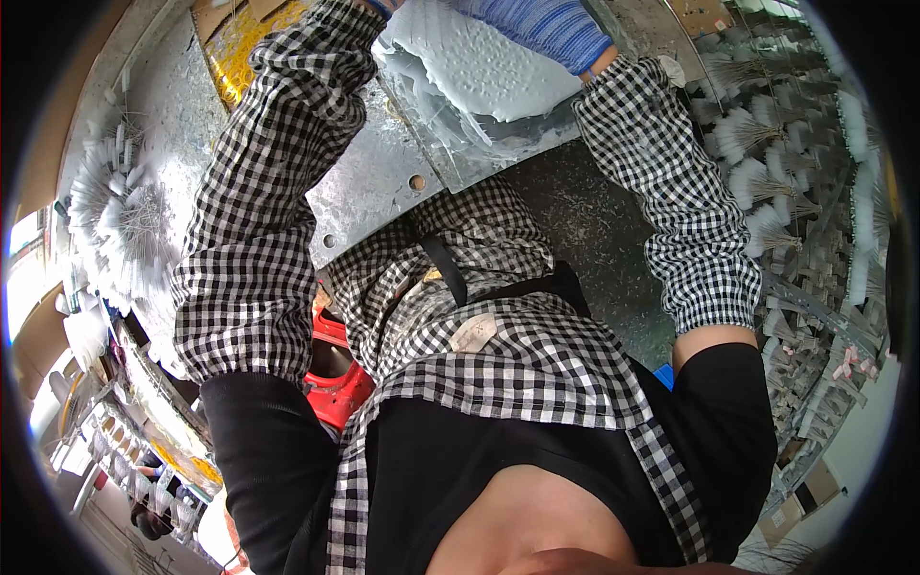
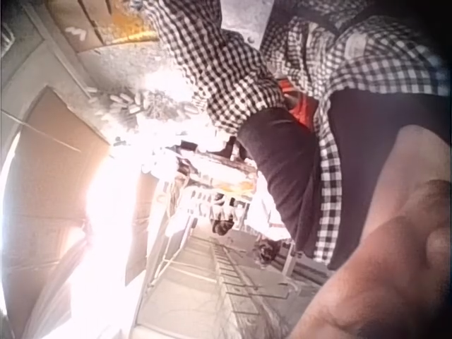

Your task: The person dips bundles of wire brushes into paste, binds them with rubber bands, slides them onto a metal rod, and hangs the rod onto a rack. They then walk back to the workbench to assemble and dip more wire brush bundles.

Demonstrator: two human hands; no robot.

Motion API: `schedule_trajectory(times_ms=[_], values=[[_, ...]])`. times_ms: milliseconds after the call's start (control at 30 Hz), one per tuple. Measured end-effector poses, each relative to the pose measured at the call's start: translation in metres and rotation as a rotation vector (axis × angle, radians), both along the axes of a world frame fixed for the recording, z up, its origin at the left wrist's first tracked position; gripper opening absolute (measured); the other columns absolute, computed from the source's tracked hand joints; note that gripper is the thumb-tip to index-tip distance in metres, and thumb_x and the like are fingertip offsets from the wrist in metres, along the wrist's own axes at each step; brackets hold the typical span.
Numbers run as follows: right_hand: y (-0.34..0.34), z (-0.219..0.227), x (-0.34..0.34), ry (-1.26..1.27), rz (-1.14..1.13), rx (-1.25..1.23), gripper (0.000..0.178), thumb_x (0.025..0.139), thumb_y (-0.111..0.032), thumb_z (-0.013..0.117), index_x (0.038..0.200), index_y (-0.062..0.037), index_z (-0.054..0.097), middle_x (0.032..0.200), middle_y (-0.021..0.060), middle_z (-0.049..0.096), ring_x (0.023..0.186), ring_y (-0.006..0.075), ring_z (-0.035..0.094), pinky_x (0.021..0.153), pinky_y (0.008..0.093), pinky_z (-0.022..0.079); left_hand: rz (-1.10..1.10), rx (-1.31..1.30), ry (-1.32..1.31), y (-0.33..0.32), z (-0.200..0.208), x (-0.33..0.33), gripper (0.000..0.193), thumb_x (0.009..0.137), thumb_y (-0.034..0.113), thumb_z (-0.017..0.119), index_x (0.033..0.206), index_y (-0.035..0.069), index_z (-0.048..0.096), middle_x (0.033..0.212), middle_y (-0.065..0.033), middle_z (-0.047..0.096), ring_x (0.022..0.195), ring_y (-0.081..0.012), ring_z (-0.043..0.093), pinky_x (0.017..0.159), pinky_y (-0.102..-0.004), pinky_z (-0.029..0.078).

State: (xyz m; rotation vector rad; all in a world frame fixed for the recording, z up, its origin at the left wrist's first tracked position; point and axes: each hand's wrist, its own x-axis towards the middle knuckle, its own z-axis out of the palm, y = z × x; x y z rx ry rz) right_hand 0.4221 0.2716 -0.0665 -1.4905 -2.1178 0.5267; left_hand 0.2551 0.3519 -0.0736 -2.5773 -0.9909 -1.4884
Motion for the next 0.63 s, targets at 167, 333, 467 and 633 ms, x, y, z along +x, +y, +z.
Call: schedule_trajectory(times_ms=[167, 333, 467, 633], values=[[0.004, -0.01, 0.003, 0.332, 0.238, -0.229, 0.05, 0.088, -0.037, 0.069, 0.121, -0.0008, 0.063, 0.107, 0.0186, 0.071, 0.101, 0.0324, 0.068, 0.091, 0.0399, 0.053, -0.198, -0.296, -0.376, -0.028, 0.016, 0.001, 0.048, 0.089, -0.003, 0.061, 0.135, 0.0, 0.05, 0.126, -0.0143, 0.063, 0.115, -0.0224, 0.059, 0.099, -0.0323, 0.046], [0.001, -0.023, 0.015, -0.076, 0.173, -0.035, 0.041, 0.094, -0.036, 0.063, 0.124, -0.0087, 0.064, 0.115, 0.0136, 0.069, 0.105, 0.0321, 0.065, 0.095, 0.0414, 0.051, 0.091, 0.097, 0.223, -0.039, 0.023, 0.003, 0.04, 0.078, 0.007, 0.069, 0.117, 0.008, 0.059, 0.107, -0.0118, 0.065, 0.105, -0.0321, 0.059, 0.092, -0.0437, 0.047], [0.009, -0.066, 0.017, -0.092, 0.276, 0.298, 0.037, 0.096, -0.035, 0.059, 0.123, -0.0108, 0.064, 0.128, 0.0137, 0.064, 0.12, 0.0315, 0.058, 0.106, 0.0418, 0.044, 0.014, 0.123, 0.384, -0.049, 0.015, 0.005, 0.042, 0.072, 0.015, 0.069, 0.113, 0.013, 0.061, 0.105, -0.0091, 0.063, 0.104, -0.0311, 0.056, 0.091, -0.0431, 0.043], [0.012, -0.088, 0.014, -0.064, 0.258, 0.205, 0.04, 0.096, -0.035, 0.061, 0.128, -0.0111, 0.062, 0.14, 0.0134, 0.055, 0.13, 0.0308, 0.05, 0.112, 0.0419, 0.039, 0.058, 0.133, 0.436, -0.047, 0.001, 0.003, 0.041, 0.071, 0.012, 0.066, 0.112, 0.013, 0.06, 0.106, -0.0092, 0.063, 0.105, -0.0312, 0.056, 0.091, -0.0438, 0.043]])
